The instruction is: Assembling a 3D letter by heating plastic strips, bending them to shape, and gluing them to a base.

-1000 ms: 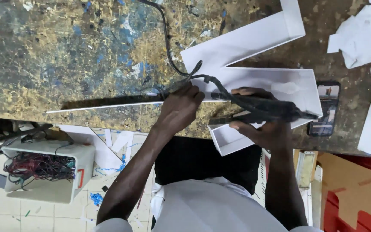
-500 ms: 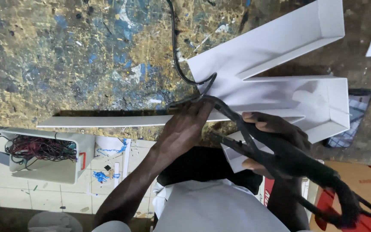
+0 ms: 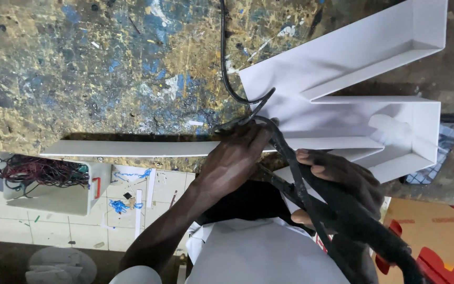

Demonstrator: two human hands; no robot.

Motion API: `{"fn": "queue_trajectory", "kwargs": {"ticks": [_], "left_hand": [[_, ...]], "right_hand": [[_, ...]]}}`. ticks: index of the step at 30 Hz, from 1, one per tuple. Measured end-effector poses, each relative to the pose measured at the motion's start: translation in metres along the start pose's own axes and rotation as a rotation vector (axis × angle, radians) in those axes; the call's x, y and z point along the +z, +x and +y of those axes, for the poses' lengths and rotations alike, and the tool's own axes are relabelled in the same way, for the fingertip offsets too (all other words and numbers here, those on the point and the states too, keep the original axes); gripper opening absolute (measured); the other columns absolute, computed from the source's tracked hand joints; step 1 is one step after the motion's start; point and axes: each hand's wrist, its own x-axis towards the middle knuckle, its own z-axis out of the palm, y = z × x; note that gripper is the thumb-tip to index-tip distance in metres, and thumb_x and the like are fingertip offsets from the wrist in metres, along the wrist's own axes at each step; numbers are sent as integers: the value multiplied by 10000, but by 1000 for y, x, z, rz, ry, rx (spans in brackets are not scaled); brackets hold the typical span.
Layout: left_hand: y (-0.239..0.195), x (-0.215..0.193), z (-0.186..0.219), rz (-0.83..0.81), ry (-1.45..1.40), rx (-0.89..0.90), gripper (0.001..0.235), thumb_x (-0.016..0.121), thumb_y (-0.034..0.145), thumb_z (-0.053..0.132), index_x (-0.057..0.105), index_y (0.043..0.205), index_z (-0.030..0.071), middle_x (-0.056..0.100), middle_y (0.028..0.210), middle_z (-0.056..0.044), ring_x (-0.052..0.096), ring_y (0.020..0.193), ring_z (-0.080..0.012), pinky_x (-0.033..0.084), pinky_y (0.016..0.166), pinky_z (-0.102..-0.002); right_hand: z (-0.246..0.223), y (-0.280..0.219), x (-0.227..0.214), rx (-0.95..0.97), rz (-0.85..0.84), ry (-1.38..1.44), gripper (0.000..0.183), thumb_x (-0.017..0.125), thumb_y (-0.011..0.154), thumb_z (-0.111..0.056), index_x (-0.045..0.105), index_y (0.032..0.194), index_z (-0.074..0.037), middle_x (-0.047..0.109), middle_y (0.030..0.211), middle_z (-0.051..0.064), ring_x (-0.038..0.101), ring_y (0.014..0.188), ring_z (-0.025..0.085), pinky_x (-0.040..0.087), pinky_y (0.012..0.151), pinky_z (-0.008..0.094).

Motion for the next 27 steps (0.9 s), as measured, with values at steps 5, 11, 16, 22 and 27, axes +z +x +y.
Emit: {"fn": "queue_trajectory", "kwargs": {"ticks": [5,11,16,22,27], "left_hand": [[-1,2,-1,42,-35,32,990,598,734,-257,450,1672,20,683,1506,-307,734,1270,-516,619,916,-544],[-4,10,-6,9,-52,3,1119,605,714,-270,352,1750,71,700,1506,-316,766,1206,-505,641,798,-566],[-4,15,-10,33,0,52,1097,611,729,-243,345,1761,18,702,1459,-303,712,1318,-487,621,949,-540],[-9,27,-14,38,38,53,1119,594,775,-246,263,1806,39,693,1457,-336,683,1370,-491,639,943,-541],[-6,24,-13,51,34,53,1085,578,783,-245,299,1792,39,697,1438,-328,680,1385,-500,632,932,-552]], "right_hand": [[4,-5,8,-81,25,-33,730,949,864,-375,600,1373,16,764,1334,270,827,1304,432,746,1183,544],[-7,-5,9,-24,-6,-70,712,935,873,-379,590,1374,-10,766,1373,272,810,1358,428,733,1198,536],[-4,-3,17,-117,30,-87,694,892,921,-419,620,1381,24,766,1341,275,826,1304,423,761,1154,534],[3,-2,16,-246,11,-175,697,899,948,-425,625,1383,47,778,1289,225,844,1242,425,773,1093,518],[-7,3,16,-183,-11,-162,681,861,965,-428,606,1404,26,773,1347,265,833,1292,416,758,1126,500]]}}
